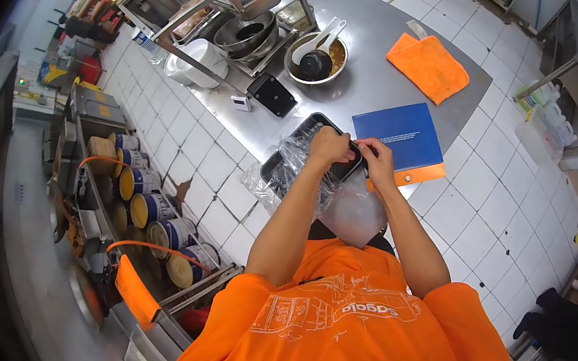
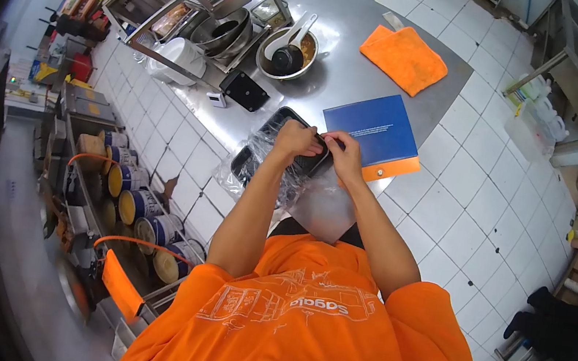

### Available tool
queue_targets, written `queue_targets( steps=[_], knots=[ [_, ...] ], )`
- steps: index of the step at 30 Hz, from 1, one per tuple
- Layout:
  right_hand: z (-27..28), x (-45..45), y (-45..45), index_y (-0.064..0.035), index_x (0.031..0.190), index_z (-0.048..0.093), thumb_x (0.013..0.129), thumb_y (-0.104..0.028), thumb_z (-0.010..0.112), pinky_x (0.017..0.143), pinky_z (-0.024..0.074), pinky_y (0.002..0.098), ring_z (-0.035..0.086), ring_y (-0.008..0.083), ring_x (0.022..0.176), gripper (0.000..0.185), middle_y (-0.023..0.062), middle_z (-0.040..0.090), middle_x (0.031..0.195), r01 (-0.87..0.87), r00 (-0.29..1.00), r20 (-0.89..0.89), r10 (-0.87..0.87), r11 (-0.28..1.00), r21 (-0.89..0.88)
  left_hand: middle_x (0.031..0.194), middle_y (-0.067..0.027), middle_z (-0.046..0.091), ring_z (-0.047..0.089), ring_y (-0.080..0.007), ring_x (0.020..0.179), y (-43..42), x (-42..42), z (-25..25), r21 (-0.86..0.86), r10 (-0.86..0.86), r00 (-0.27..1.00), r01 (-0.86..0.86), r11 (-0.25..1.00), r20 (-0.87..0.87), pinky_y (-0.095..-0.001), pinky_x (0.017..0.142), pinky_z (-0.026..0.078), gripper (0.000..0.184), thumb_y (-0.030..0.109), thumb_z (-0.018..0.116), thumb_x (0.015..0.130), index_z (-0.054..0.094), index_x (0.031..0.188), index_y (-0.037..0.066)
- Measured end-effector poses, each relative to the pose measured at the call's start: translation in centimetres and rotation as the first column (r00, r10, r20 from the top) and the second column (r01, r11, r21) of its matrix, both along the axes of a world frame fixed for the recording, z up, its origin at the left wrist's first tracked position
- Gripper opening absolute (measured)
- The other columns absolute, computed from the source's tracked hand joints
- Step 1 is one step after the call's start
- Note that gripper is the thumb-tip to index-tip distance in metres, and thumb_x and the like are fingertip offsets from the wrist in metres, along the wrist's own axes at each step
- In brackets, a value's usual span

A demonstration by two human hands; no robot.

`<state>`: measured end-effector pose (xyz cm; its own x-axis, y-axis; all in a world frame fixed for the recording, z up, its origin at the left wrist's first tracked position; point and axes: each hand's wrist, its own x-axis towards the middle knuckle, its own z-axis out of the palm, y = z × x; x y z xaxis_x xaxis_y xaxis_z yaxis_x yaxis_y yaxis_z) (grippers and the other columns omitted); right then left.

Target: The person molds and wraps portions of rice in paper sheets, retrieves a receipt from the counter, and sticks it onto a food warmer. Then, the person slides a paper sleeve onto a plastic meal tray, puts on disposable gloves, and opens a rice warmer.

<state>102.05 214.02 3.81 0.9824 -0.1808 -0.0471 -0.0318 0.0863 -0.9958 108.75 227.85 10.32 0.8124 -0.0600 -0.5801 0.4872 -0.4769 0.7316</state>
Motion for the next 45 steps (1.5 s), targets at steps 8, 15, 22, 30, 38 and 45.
queue_targets(
  steps=[8, 15, 22, 30, 38, 45],
  knots=[
    [-0.6, 0.8, -1.6, -0.0004, 0.104, 0.073, 0.097, -0.007, 0.065, 0.085, 0.0466, 0.0249, 0.060, 0.0092, 0.092, 0.013, 0.0029, 0.070, 0.097, -0.221, 0.974, 0.002, 0.225, 0.957, 0.186, 0.077, -0.0220, 0.073, 0.075, -0.0296, 0.068, -1.8, -1.2, 2.3, 0.009, 0.285, 0.953, -0.286, 0.958, -0.102, -0.0380, 0.062, 0.063, 0.041, 0.025, 0.058, 0.093, 0.070, 0.084, -0.013],
    [-1.2, 0.5, -1.9, -0.0007, 0.108, 0.074, 0.094, -0.007, 0.068, 0.084, 0.0493, 0.0288, 0.064, 0.0121, 0.093, 0.016, 0.0059, 0.073, 0.098, -0.247, 0.967, 0.010, 0.256, 0.921, 0.301, 0.069, -0.0158, 0.073, 0.076, -0.0268, 0.071, -3.7, -1.5, 1.1, 0.738, -0.166, 0.970, -0.018, 0.675, 0.176, -0.0358, 0.079, 0.059, 0.037, 0.030, 0.066, 0.084, 0.074, 0.076, -0.005],
    [-0.6, -0.3, -1.3, -0.0103, 0.128, 0.071, 0.100, -0.017, 0.064, 0.085, 0.0470, 0.0286, 0.058, 0.0153, 0.099, 0.030, 0.0060, 0.065, 0.108, -0.211, 0.970, 0.162, 0.183, 0.961, 0.178, 0.089, -0.0231, 0.075, 0.074, -0.0365, 0.098, -3.4, -1.4, 2.3, 0.650, 0.004, 0.997, -0.056, 0.758, 0.081, -0.0419, 0.091, 0.056, 0.041, 0.035, 0.073, 0.085, 0.075, 0.089, -0.006],
    [-1.7, -0.2, -1.0, -0.0150, 0.129, 0.071, 0.099, -0.029, 0.065, 0.097, 0.0437, 0.0331, 0.054, 0.0220, 0.111, 0.034, 0.0097, 0.059, 0.116, -0.285, 0.953, 0.155, 0.259, 0.941, 0.182, 0.069, -0.0147, 0.073, 0.075, -0.0243, 0.063, -2.3, -2.2, 1.9, 0.455, 0.096, 0.979, -0.168, 0.874, 0.177, -0.0344, 0.068, 0.060, 0.031, 0.023, 0.069, 0.093, 0.071, 0.087, -0.007],
    [-1.9, 0.1, -1.3, -0.0132, 0.133, 0.069, 0.100, -0.020, 0.063, 0.092, 0.0436, 0.0293, 0.054, 0.0170, 0.103, 0.034, 0.0058, 0.061, 0.109, -0.309, 0.930, 0.248, 0.271, 0.942, 0.129, 0.083, -0.0193, 0.071, 0.073, -0.0278, 0.069, -2.6, -3.2, 2.8, 0.192, 0.205, 0.972, -0.225, 0.955, 0.117, -0.0370, 0.062, 0.064, 0.028, 0.016, 0.058, 0.102, 0.067, 0.100, -0.011],
    [-1.7, -0.1, -1.9, -0.0128, 0.132, 0.070, 0.099, -0.015, 0.061, 0.092, 0.0431, 0.0285, 0.054, 0.0166, 0.103, 0.034, 0.0062, 0.062, 0.110, -0.330, 0.932, 0.207, 0.298, 0.933, 0.145, 0.085, -0.0187, 0.071, 0.073, -0.0270, 0.073, -2.4, -3.9, 2.1, 0.106, 0.243, 0.966, -0.251, 0.962, 0.086, -0.0367, 0.066, 0.064, 0.030, 0.019, 0.058, 0.103, 0.067, 0.098, -0.009]
  ],
)
